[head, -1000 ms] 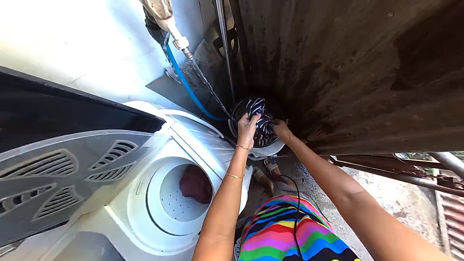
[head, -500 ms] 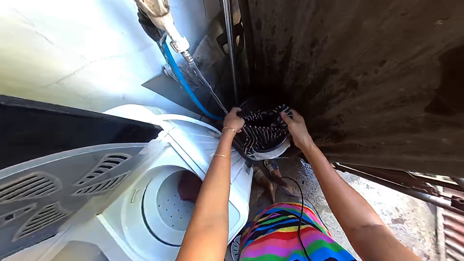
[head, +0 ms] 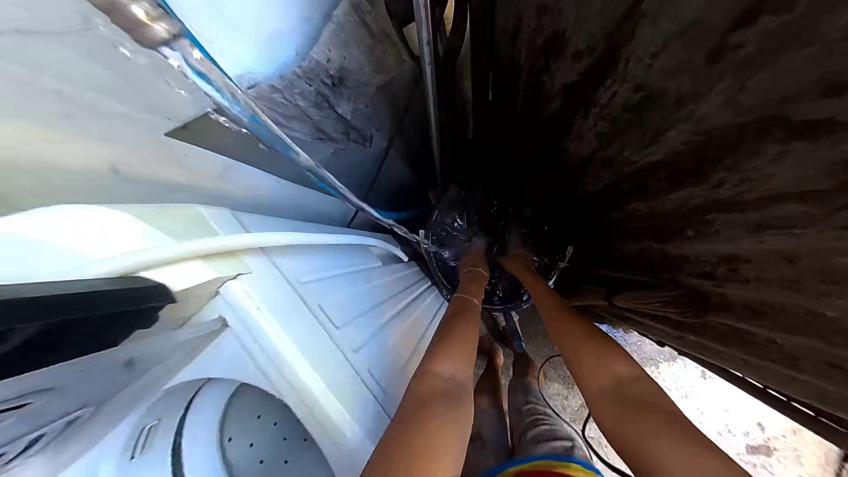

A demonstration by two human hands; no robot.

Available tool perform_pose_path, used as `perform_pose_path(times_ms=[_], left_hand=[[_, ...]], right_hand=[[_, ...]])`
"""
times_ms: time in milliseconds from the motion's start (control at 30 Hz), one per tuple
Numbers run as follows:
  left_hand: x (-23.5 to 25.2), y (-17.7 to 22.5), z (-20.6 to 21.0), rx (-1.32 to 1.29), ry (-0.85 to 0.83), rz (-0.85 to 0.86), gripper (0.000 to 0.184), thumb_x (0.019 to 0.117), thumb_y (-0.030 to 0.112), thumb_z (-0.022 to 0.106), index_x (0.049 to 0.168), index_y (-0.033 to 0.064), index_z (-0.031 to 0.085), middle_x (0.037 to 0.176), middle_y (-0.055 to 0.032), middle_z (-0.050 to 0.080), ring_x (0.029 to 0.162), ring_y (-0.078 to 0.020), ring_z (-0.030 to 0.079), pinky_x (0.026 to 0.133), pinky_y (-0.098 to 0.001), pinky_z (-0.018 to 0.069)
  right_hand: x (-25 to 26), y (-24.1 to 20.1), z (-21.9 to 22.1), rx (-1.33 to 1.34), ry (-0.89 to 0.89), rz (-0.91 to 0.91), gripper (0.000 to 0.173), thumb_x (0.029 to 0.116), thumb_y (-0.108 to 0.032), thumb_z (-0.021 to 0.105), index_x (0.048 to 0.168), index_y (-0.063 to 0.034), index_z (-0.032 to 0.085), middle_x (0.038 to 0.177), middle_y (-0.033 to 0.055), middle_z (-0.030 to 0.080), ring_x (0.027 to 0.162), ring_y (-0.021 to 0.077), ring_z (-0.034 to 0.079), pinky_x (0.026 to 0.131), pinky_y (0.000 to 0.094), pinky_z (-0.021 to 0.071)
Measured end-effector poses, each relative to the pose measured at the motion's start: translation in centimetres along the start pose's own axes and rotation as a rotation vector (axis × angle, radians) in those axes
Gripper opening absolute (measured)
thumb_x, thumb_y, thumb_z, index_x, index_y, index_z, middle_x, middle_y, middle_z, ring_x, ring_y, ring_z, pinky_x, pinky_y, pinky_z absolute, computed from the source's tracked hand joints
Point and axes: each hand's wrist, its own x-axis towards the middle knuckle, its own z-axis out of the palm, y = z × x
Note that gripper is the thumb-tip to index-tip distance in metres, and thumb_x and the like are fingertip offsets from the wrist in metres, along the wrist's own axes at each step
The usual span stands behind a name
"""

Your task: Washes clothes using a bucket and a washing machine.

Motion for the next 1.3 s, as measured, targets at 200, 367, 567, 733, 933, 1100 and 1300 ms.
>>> perform_pose_path(times_ms=[200,367,567,733,933,1100,1300], left_hand=[[-3.5,0.4,1.5,-0.079,-0.124,0.013,0.052,0.1052,0.016,0.054,0.15,-0.0069,0.043,0.158,-0.0267,0.04,0.149,-0.0407,0.036,0.121,-0.0538,0.0301],[-6.4,-1.6,-3.0,-0.193,-0.144,0.137,0.041,0.1013,0.012,0.057,0.141,0.0033,0.059,0.146,-0.0248,0.055,0.137,-0.0427,0.05,0.113,-0.061,0.0386],[-16.5,-2.5,-16.5,-0.315,-0.198,0.125,0.04,0.1043,0.011,0.051,0.144,0.0107,0.058,0.138,-0.0252,0.058,0.114,-0.0424,0.066,0.089,-0.0599,0.0563],[-28.8,-1.6,-25.1,-0.271,0.092,0.356,0.037,0.0956,0.01,0.064,0.132,0.0112,0.066,0.11,-0.0186,0.071,0.078,-0.0259,0.073,0.073,-0.0455,0.0621],[-34.2,-0.4,-24.9,-0.821,0.681,0.948,0.019,0.0858,0.006,0.075,0.099,0.0008,0.063,0.085,-0.0084,0.065,0.072,-0.0135,0.065,0.064,-0.029,0.0562],[-31.2,-1.4,-20.7,-0.915,0.51,1.135,0.036,0.0906,0.004,0.073,0.122,-0.0053,0.059,0.117,-0.0172,0.066,0.1,-0.0209,0.071,0.085,-0.0361,0.0638],[-28.7,-12.1,-15.7,-0.064,0.656,0.415,0.033,0.0975,0.018,0.068,0.129,0.0081,0.068,0.124,-0.0159,0.069,0.119,-0.0358,0.063,0.111,-0.0604,0.04]], right_hand=[[-4.9,-0.6,0.1,-0.109,-0.209,-0.048,0.049,0.1095,-0.011,0.045,0.15,0.0152,0.036,0.159,0.0334,0.034,0.151,0.0433,0.03,0.125,0.0511,0.0219],[-7.8,-0.2,-5.0,-0.016,0.003,-0.115,0.051,0.1049,-0.014,0.053,0.154,-0.0068,0.043,0.147,0.028,0.052,0.135,0.0444,0.052,0.111,0.0619,0.042],[-23.2,-2.9,-15.1,0.041,0.064,-0.527,0.035,0.1074,-0.009,0.048,0.142,-0.0101,0.052,0.144,0.022,0.055,0.12,0.0384,0.061,0.094,0.0593,0.051],[-35.3,-7.4,-21.3,-0.083,0.205,-0.899,0.037,0.1053,-0.011,0.049,0.142,-0.0143,0.052,0.112,0.0097,0.067,0.088,0.014,0.065,0.076,0.0365,0.0553],[-40.4,-10.2,-22.2,0.01,0.22,-1.174,0.079,0.0911,-0.045,0.072,0.156,-0.0192,0.034,0.125,-0.0044,0.063,0.104,0.0038,0.066,0.087,0.0239,0.0591],[-32.5,-9.9,-16.4,-0.264,0.397,-1.019,0.072,0.086,-0.034,0.078,0.149,-0.015,0.047,0.126,0.0156,0.067,0.106,0.031,0.069,0.084,0.0587,0.0571],[-11.0,-4.5,-6.1,-0.199,0.221,-0.537,0.061,0.0929,-0.016,0.071,0.149,-0.0108,0.049,0.138,0.0327,0.056,0.124,0.0532,0.056,0.097,0.0728,0.0472]])
